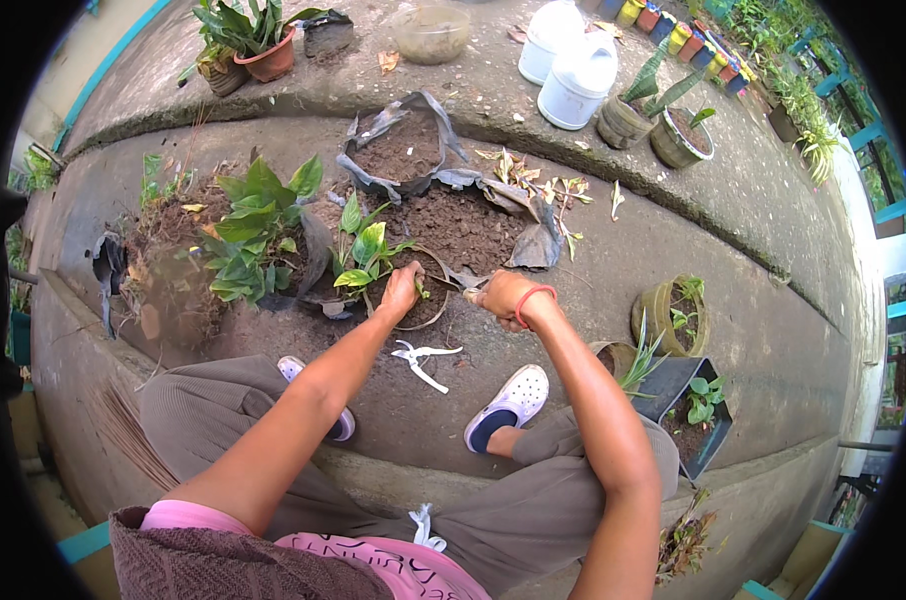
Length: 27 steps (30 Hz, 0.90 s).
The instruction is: The person sits on the ground and uses pruning shears to trim leaves and stems from potted plants. They repeatedly cut foliage and place the trimmed pieces on the ground beside the pots.
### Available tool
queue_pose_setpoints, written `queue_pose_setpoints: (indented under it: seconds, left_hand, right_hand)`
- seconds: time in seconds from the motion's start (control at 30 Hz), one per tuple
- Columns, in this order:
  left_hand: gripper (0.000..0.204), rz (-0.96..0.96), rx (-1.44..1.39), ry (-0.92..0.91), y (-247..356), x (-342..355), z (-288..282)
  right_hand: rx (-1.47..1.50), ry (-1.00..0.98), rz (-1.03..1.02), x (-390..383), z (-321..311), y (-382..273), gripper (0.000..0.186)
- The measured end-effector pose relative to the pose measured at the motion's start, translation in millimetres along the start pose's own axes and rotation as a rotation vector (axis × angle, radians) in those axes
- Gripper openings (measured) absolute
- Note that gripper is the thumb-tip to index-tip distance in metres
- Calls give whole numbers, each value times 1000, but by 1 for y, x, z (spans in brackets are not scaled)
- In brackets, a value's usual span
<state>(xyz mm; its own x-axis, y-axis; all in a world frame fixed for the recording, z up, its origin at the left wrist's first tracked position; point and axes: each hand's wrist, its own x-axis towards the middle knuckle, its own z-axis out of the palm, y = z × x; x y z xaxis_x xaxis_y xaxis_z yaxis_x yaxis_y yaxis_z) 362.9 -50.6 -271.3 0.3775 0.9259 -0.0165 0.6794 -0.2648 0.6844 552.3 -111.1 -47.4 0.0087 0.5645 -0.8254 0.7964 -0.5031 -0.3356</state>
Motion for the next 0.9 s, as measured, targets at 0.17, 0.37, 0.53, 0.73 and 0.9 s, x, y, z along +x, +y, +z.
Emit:
queue_pose_setpoints:
  seconds: [0.17,0.37,0.53,0.73,0.9]
  left_hand:
    - [38,7,-145,-96,-5,6,-15]
    - [50,-102,104,76,17,-23,-21]
    - [38,-122,-45,145,-2,-12,7]
    - [18,-200,-256,221,-5,-1,30]
    - [22,-219,-44,244,12,-1,24]
  right_hand:
    - [90,-18,19,-1,4,-4,36]
    - [203,22,33,16,26,-8,44]
    - [127,24,5,33,44,-8,44]
    - [81,37,-68,36,41,0,38]
    - [106,45,-33,35,44,-6,41]
